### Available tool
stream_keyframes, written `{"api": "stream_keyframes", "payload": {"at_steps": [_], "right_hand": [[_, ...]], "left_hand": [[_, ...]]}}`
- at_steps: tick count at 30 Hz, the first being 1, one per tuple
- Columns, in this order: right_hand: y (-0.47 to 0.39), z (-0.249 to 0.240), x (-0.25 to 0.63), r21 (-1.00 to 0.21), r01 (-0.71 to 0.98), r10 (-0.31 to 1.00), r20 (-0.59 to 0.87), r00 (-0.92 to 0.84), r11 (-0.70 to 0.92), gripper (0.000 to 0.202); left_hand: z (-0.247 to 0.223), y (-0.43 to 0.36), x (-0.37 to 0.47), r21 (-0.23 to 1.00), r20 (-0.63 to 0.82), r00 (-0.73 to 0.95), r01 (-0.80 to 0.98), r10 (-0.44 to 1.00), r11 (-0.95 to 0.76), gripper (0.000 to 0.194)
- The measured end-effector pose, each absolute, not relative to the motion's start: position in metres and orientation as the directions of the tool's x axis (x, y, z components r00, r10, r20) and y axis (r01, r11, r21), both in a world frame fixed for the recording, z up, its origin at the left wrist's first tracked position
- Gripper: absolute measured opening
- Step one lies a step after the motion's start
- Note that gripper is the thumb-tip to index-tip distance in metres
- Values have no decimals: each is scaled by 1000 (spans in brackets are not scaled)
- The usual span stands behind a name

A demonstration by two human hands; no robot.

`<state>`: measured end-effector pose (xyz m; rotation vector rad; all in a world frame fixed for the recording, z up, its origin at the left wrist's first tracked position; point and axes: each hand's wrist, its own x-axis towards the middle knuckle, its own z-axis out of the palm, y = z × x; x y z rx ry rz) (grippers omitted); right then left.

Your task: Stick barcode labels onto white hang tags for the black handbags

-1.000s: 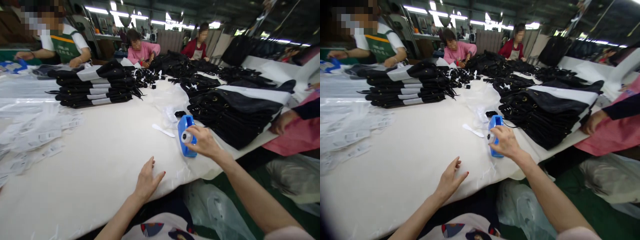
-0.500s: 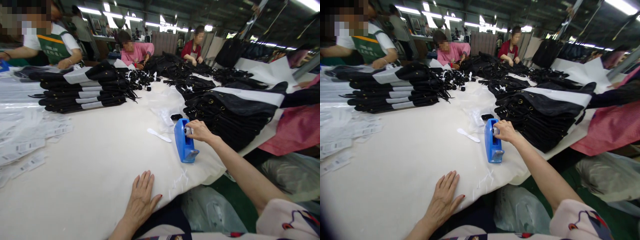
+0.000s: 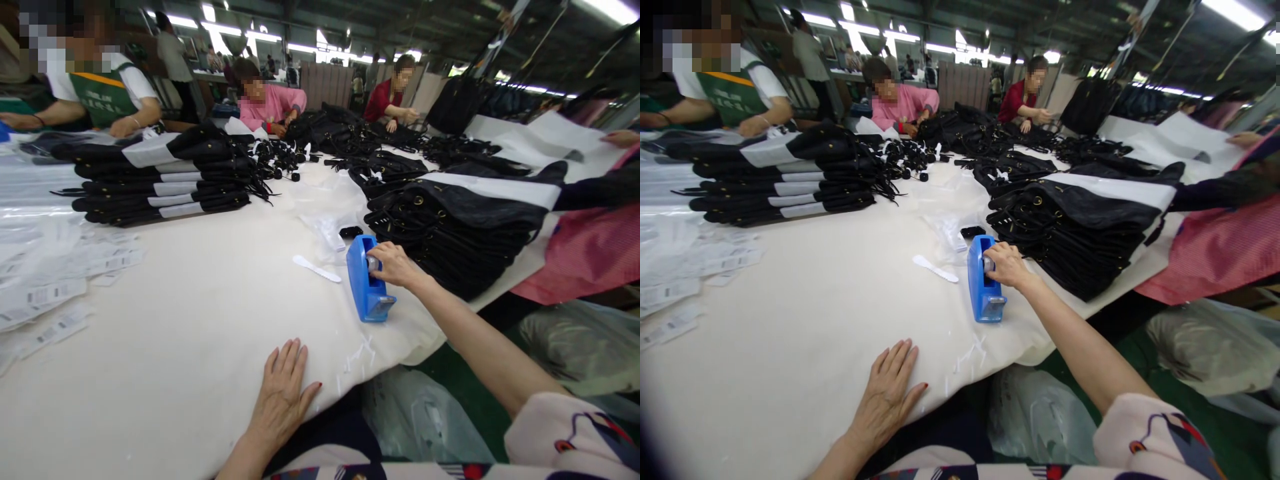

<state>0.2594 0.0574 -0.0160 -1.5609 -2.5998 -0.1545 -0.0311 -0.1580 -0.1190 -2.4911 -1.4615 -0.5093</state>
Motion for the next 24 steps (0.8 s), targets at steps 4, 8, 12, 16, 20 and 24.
{"api": "stream_keyframes", "payload": {"at_steps": [4,8,12,16,20,24], "right_hand": [[54,-16,265,-12,875,867,145,-477,483,51],[50,-15,272,-146,825,830,224,-510,546,52],[47,-20,273,-181,801,798,352,-489,571,28],[47,-25,272,-69,832,781,395,-483,550,19],[47,-26,271,-13,837,771,398,-498,547,16],[46,-23,269,-9,842,778,388,-494,539,15]], "left_hand": [[-120,-158,-31,-27,418,450,874,789,-485,52],[-123,-156,-32,-22,420,452,872,787,-489,52],[-125,-157,-33,0,430,448,868,784,-496,52],[-125,-157,-33,-4,433,447,869,783,-494,51],[-124,-157,-32,-15,428,450,871,784,-492,51],[-123,-157,-32,-6,429,444,872,786,-489,49]]}}
